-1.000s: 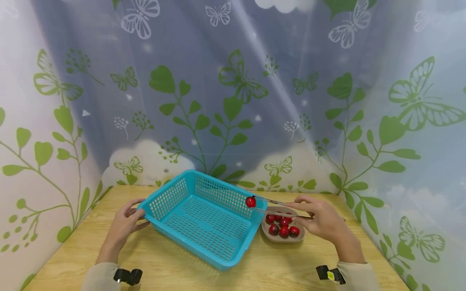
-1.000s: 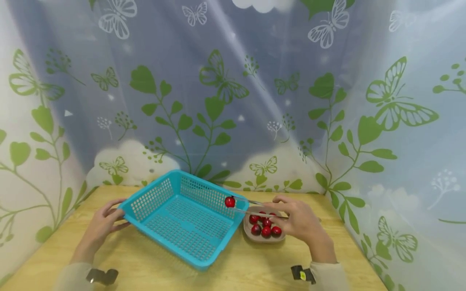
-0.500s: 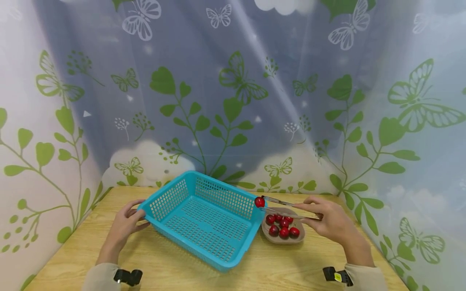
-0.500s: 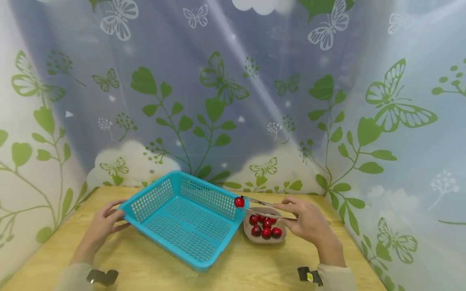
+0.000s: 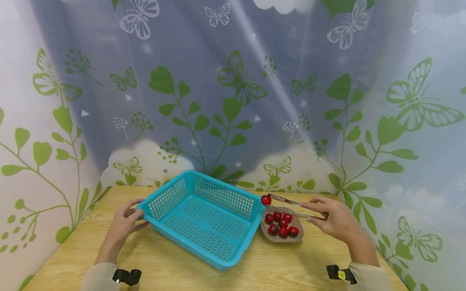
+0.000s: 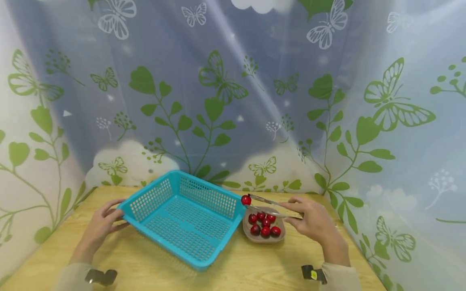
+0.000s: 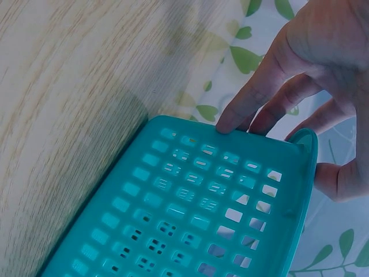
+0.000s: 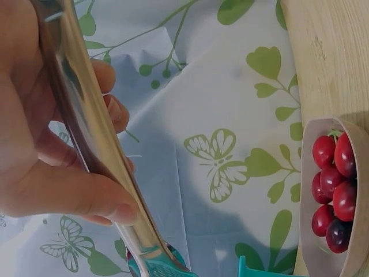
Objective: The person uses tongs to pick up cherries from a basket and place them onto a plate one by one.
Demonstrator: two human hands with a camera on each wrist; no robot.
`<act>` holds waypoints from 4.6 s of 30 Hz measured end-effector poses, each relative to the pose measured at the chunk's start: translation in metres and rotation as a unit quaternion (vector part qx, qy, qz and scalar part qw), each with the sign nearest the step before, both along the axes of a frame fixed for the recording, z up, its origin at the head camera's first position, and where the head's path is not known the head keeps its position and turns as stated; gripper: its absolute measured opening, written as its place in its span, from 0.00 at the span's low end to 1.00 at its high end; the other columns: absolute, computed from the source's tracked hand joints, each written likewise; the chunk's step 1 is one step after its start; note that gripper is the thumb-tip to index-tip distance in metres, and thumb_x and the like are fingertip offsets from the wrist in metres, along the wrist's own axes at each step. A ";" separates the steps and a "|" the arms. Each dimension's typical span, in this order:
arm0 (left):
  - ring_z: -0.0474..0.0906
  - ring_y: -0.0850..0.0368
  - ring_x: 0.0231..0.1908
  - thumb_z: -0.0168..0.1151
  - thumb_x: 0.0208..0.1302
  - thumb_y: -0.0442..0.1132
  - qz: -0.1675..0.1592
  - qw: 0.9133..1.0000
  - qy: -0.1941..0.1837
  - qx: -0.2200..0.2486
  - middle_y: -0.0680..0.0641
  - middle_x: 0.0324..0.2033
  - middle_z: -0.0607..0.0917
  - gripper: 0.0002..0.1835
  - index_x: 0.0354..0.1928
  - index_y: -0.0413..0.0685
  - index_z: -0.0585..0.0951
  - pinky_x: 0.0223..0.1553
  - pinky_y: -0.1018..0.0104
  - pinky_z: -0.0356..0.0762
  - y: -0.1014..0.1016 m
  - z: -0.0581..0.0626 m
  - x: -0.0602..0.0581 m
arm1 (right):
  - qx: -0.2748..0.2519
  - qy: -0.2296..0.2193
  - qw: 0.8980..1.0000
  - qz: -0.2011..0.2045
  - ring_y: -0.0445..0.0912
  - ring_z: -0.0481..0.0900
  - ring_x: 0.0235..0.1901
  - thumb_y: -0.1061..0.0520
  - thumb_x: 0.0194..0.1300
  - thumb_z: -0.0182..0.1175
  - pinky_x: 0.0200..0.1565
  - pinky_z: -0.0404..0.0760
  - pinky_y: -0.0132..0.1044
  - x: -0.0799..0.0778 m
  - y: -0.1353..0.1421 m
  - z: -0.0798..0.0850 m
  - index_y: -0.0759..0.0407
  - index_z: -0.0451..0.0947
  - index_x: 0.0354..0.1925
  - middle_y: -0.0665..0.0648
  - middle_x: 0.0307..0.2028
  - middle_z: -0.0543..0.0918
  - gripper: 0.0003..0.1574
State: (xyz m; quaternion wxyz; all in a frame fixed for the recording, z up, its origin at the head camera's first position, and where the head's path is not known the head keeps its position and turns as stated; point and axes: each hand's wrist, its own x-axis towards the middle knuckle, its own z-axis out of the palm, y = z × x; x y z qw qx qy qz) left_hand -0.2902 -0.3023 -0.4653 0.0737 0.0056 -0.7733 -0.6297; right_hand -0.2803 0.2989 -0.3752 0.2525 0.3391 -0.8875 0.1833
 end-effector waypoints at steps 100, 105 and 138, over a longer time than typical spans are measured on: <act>0.84 0.66 0.41 0.52 0.78 0.39 -0.003 1.000 0.008 0.007 0.53 0.43 0.85 0.29 0.76 0.40 0.63 0.51 0.54 0.91 0.003 0.002 0.003 | 0.028 -0.173 0.947 -0.269 0.78 0.79 0.51 0.51 0.66 0.68 0.52 0.81 0.72 -0.041 0.096 -0.089 0.74 0.74 0.65 0.81 0.55 0.80 0.38; 0.84 0.66 0.41 0.52 0.78 0.39 0.003 1.000 0.006 0.002 0.52 0.45 0.85 0.29 0.76 0.41 0.63 0.52 0.55 0.91 0.002 0.002 0.002 | 0.037 -0.197 0.941 -0.273 0.80 0.75 0.56 0.50 0.71 0.63 0.55 0.78 0.73 -0.043 0.094 -0.094 0.78 0.67 0.68 0.86 0.58 0.74 0.40; 0.84 0.67 0.41 0.51 0.78 0.39 -0.003 1.000 0.011 -0.003 0.54 0.44 0.85 0.29 0.76 0.40 0.62 0.51 0.55 0.91 0.000 0.001 0.001 | 0.041 -0.246 0.929 -0.273 0.63 0.84 0.42 0.48 0.67 0.67 0.43 0.84 0.62 -0.046 0.090 -0.101 0.70 0.74 0.65 0.69 0.42 0.86 0.37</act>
